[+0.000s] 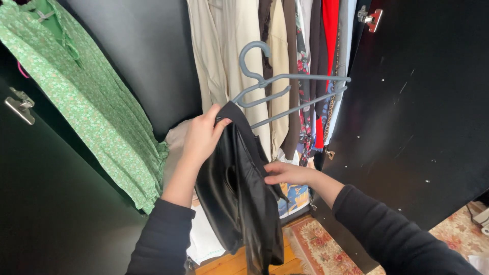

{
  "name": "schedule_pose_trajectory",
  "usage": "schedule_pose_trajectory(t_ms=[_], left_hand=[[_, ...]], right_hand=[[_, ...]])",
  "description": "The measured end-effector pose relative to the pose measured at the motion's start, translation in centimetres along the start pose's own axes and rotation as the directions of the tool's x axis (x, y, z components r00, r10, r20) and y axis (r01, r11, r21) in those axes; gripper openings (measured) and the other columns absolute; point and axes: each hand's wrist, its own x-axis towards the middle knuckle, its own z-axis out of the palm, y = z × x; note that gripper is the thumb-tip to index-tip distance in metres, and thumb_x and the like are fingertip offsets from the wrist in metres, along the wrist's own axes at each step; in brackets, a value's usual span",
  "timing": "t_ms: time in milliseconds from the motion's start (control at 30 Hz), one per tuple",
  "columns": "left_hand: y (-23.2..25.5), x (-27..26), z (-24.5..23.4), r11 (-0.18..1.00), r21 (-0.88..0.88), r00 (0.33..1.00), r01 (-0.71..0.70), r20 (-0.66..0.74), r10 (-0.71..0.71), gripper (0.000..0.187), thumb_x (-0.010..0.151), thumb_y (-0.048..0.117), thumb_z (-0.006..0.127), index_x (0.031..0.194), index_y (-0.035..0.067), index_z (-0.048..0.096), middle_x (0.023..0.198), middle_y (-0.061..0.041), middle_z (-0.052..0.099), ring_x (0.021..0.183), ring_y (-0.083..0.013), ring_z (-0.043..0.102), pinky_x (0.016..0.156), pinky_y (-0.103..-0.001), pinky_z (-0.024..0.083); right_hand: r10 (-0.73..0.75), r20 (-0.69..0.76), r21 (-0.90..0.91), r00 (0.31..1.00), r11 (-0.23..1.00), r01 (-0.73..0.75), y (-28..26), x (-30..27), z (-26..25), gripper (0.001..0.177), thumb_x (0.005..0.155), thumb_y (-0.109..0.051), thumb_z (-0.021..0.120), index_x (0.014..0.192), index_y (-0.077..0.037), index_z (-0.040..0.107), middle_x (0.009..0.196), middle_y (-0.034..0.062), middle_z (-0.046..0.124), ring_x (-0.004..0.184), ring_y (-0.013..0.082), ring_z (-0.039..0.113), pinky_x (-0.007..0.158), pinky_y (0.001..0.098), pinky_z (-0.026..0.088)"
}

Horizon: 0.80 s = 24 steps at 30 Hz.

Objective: The person picks up clothes from a bed, places them on hangers, and hangs them in a closet. Items handled include a brown fur coat, a cream-colored jacket, and a black leather jacket. The person also zips the leather jacket after hanging it.

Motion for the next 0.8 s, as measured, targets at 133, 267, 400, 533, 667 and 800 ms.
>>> schedule_pose_trajectory(t_ms=[133,267,400,533,667,800], left_hand=[[-1.4,-0.6,-1.8,0.996,0.092,1.0,-0.014,-0.015,0.016,0.033,0.101,0.044,0.063,0.107,0.012,0.057,0.077,-0.017,0.069,0.077,-0.0396,0.072,0.066,-0.047,0.056],[-2.0,-1.3,-3.0,0.933,0.347,0.995,-0.096,0.055,0.082,0.039,0.098,0.055,0.063,0.107,0.017,0.06,0.062,-0.006,0.063,0.061,-0.0258,0.069,0.061,-0.037,0.055],[1.5,-1.3,-5.1,0.89,0.398,0.964,-0.223,0.226,0.141,0.045,0.094,0.058,0.062,0.096,0.014,0.062,0.065,-0.009,0.068,0.068,-0.0302,0.073,0.067,-0.043,0.058],[0.8,-1.3,-2.9,0.908,0.328,0.941,-0.259,0.299,0.161,0.052,0.092,0.062,0.057,0.097,0.011,0.062,0.071,-0.014,0.072,0.074,-0.0377,0.073,0.07,-0.051,0.057],[0.9,-1.5,-1.6,0.942,0.225,0.902,-0.249,0.408,0.141,0.05,0.093,0.066,0.054,0.097,0.016,0.061,0.067,-0.013,0.069,0.074,-0.0402,0.072,0.071,-0.051,0.057],[2.2,-2.0,-0.7,0.974,0.166,0.921,-0.155,0.382,0.082,0.049,0.095,0.066,0.056,0.093,0.017,0.061,0.063,-0.011,0.067,0.069,-0.0362,0.071,0.067,-0.044,0.057]], right_hand=[[-0.058,-0.3,-0.076,0.952,0.996,0.036,2.4,-2.8,-5.2,0.051,0.091,-0.015,0.081,0.129,0.014,0.063,0.104,0.017,0.068,0.102,0.0228,0.062,0.094,0.0447,0.054],[-0.283,-0.575,-0.263,0.768,0.952,0.154,4.7,-6.5,-13.8,0.014,0.095,-0.014,0.075,0.102,-0.002,0.078,0.077,0.0043,0.076,0.075,0.0082,0.066,0.078,0.0288,0.058],[-0.556,-0.523,-0.663,0.647,0.742,0.102,-3.6,-9.9,-15.0,0.012,0.089,-0.019,0.082,0.091,-0.007,0.08,0.07,0.0028,0.075,0.065,0.0074,0.064,0.071,0.0268,0.056],[-0.604,-0.429,-0.84,0.672,0.541,-0.05,-9.0,-9.6,-15.0,0.016,0.094,-0.032,0.077,0.086,-0.018,0.075,0.067,0.0001,0.07,0.061,0.0192,0.067,0.067,0.0292,0.054],[-0.701,-0.212,-0.938,0.681,0.341,0.06,-10.8,-6.0,-14.5,0.018,0.096,-0.03,0.075,0.089,-0.014,0.074,0.086,0.0038,0.073,0.082,0.0282,0.07,0.079,0.0366,0.057],[-0.715,-0.047,-0.906,0.697,0.324,0.272,-7.5,-0.8,-13.6,0.024,0.094,-0.033,0.075,0.086,-0.011,0.069,0.098,0.0094,0.068,0.087,0.0369,0.063,0.08,0.0471,0.053]])
